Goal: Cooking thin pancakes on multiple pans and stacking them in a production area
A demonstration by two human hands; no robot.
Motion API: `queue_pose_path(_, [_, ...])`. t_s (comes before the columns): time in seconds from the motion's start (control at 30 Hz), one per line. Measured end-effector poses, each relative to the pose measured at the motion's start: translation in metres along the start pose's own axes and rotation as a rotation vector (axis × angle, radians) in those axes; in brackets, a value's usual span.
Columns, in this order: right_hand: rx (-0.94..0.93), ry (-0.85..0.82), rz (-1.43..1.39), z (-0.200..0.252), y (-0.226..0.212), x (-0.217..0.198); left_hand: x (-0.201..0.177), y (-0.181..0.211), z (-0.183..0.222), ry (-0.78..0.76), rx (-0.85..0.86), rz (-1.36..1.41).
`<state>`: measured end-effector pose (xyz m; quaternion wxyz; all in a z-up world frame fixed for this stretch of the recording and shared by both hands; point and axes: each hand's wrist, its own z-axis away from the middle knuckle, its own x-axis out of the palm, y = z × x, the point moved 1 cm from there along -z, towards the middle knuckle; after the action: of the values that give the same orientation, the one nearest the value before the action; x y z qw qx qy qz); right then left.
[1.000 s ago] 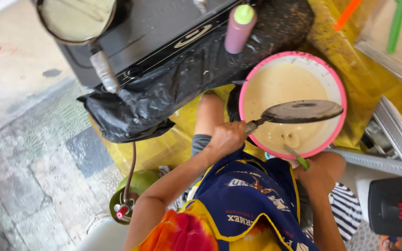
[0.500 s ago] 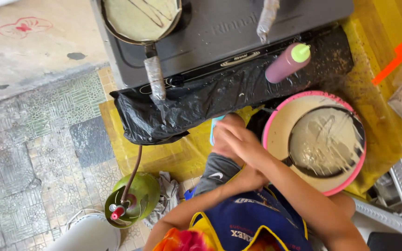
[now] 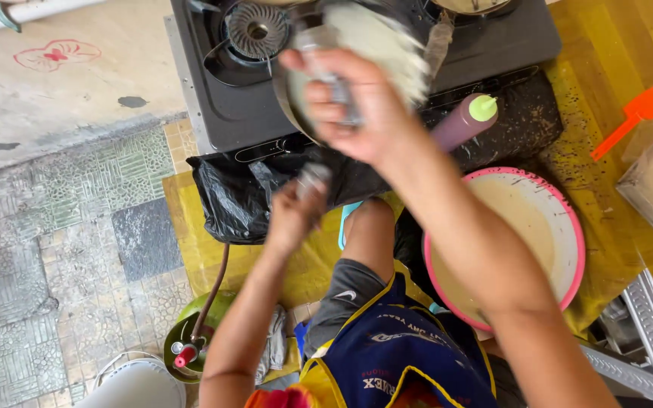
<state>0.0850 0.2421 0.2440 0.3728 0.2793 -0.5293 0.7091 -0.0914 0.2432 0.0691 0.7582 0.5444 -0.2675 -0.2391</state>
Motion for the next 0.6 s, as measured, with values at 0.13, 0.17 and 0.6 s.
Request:
queue_pose_path(0.13, [-0.116, -0.002, 0.056, 0.122, -0.045, -0.014, -0.043, 0.045, -0.059, 0.233, -0.032, 0.173])
queue_pose_path(0.17, [-0.126, -0.003, 0.056, 0.151, -0.04, -0.037, -0.052, 0.039, -0.074, 0.225, -0.027, 0.17])
queue_pose_path(0.6, [-0.635, 0.557, -0.229, 0.511, 0.116, -0.272, -0.073, 0.04, -0.105, 0.185, -0.242, 0.519])
